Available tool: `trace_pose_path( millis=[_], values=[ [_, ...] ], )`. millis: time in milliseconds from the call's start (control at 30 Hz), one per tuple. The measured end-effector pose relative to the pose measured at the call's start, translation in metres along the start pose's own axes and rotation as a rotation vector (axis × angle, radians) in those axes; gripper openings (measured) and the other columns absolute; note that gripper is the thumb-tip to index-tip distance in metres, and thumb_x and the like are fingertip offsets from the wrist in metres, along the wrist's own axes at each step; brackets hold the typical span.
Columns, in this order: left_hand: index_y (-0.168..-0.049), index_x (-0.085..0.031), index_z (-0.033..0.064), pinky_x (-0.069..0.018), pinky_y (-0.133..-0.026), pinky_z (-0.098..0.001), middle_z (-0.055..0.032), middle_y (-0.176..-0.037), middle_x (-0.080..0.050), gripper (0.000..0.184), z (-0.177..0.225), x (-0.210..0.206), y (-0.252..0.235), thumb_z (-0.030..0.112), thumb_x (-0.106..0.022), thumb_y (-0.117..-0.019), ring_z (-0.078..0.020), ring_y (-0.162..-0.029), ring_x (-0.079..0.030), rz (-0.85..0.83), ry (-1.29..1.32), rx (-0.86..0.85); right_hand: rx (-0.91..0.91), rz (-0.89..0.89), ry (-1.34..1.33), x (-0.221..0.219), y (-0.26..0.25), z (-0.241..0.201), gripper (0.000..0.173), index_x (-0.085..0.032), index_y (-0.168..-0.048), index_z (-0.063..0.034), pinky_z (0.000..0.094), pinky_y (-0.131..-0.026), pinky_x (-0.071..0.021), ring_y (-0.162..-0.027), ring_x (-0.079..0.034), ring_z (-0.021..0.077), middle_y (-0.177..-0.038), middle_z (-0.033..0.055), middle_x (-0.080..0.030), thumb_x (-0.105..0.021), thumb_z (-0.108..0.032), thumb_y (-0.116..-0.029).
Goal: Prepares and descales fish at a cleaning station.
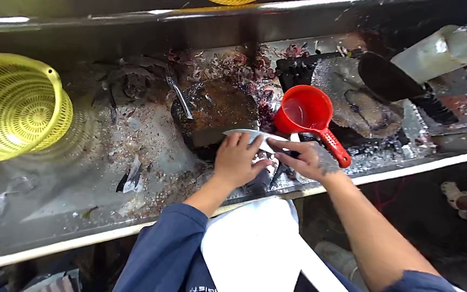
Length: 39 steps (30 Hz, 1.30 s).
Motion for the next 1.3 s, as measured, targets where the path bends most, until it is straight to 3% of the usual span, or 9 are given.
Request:
trace_pose_path(
  millis=[100,200,300,433,533,667,933,1100,1300],
  values=[
    [-0.151,-0.052,0.0337,-0.0402,-0.116,-0.0536,-0.0054,-0.147,-0.058,0.066,-0.020,0.013,0.033,0.071,-0.041,-0.0981,-0.0289,-0.141,-0.049,0.024,-0.030,0.082,0.072,-0.107,0.014,-0.017,-0.017,-0.031,0.042,-0.067,-0.139,-0.0320,0.0644,-0.089,-0.0560,-0.102,-0.074,0.0305,-0.116,0.0089,-0.077,-0.057,-0.048,-0.1011],
    [-0.151,-0.052,0.0376,-0.0413,-0.112,-0.0573,-0.0120,-0.148,-0.057,0.066,-0.055,0.028,0.084,0.074,-0.032,-0.0988,-0.0363,-0.138,-0.050,0.107,-0.139,0.198,0.201,-0.147,0.033,-0.063,-0.039,-0.066,0.041,-0.064,-0.139,-0.0426,0.0590,-0.082,-0.0572,-0.093,-0.074,0.0255,-0.103,0.0040,-0.078,-0.050,-0.055,-0.1025],
    [-0.150,-0.055,0.0286,-0.0376,-0.113,-0.0625,-0.0206,-0.148,-0.055,0.074,-0.035,0.019,0.056,0.076,-0.032,-0.0975,-0.0439,-0.139,-0.047,0.067,-0.111,0.188,0.173,-0.095,0.046,-0.046,-0.035,-0.045,0.039,-0.063,-0.140,-0.0448,0.0605,-0.080,-0.0576,-0.091,-0.074,0.0255,-0.103,0.0039,-0.078,-0.053,-0.052,-0.1025],
    [-0.153,-0.051,0.0280,-0.0319,-0.121,-0.0536,-0.0118,-0.150,-0.054,0.071,0.008,-0.006,-0.007,0.072,-0.039,-0.0985,-0.0325,-0.144,-0.044,-0.034,0.034,0.005,0.032,0.037,0.079,0.005,0.000,0.010,0.041,-0.068,-0.137,-0.0359,0.0660,-0.081,-0.0554,-0.093,-0.074,0.0309,-0.111,0.0090,-0.077,-0.056,-0.050,-0.1002],
    [-0.152,-0.051,0.0316,-0.0344,-0.121,-0.0522,-0.0063,-0.151,-0.055,0.069,-0.014,0.008,0.025,0.072,-0.040,-0.0978,-0.0288,-0.145,-0.044,-0.005,0.002,0.043,0.039,-0.042,0.027,-0.022,-0.003,-0.024,0.041,-0.067,-0.140,-0.0300,0.0626,-0.089,-0.0568,-0.101,-0.075,0.0306,-0.117,0.0100,-0.077,-0.057,-0.044,-0.1019],
    [-0.149,-0.055,0.0372,-0.0402,-0.114,-0.0542,-0.0108,-0.146,-0.059,0.066,-0.055,0.026,0.077,0.074,-0.032,-0.0989,-0.0333,-0.139,-0.051,0.089,-0.105,0.142,0.110,-0.086,0.033,-0.064,-0.020,-0.063,0.042,-0.062,-0.142,-0.0429,0.0574,-0.084,-0.0577,-0.093,-0.074,0.0267,-0.103,0.0055,-0.078,-0.052,-0.053,-0.1023],
    [-0.149,-0.055,0.0329,-0.0322,-0.123,-0.0493,-0.0081,-0.148,-0.057,0.064,0.002,-0.011,0.000,0.070,-0.041,-0.0991,-0.0280,-0.144,-0.046,-0.011,0.074,-0.092,-0.069,0.090,-0.008,-0.013,0.029,-0.007,0.042,-0.068,-0.138,-0.0271,0.0577,-0.087,-0.0583,-0.099,-0.075,0.0260,-0.117,0.0083,-0.077,-0.060,-0.044,-0.1003],
    [-0.149,-0.055,0.0369,-0.0405,-0.115,-0.0532,-0.0098,-0.146,-0.060,0.068,-0.053,0.022,0.074,0.076,-0.031,-0.0985,-0.0322,-0.138,-0.052,0.080,-0.133,0.065,0.041,-0.057,-0.012,-0.069,-0.006,-0.055,0.042,-0.063,-0.141,-0.0436,0.0575,-0.081,-0.0578,-0.092,-0.074,0.0256,-0.105,0.0041,-0.078,-0.052,-0.055,-0.1014],
    [-0.143,-0.062,0.0307,-0.0451,-0.110,-0.0498,-0.0086,-0.136,-0.064,0.062,0.001,-0.001,-0.016,0.069,-0.040,-0.0999,-0.0290,-0.131,-0.055,-0.026,0.025,-0.107,-0.057,0.118,-0.086,-0.014,0.024,0.009,0.041,-0.068,-0.138,-0.0273,0.0537,-0.088,-0.0597,-0.099,-0.075,0.0205,-0.121,0.0048,-0.076,-0.061,-0.043,-0.1004]
  ],
)
Point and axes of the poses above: each hand's wrist, its own y-axis away from the middle knuckle, its own x-axis out of the back of the hand, z = x × y, the point moved 1 cm from there along -y, towards the middle knuckle
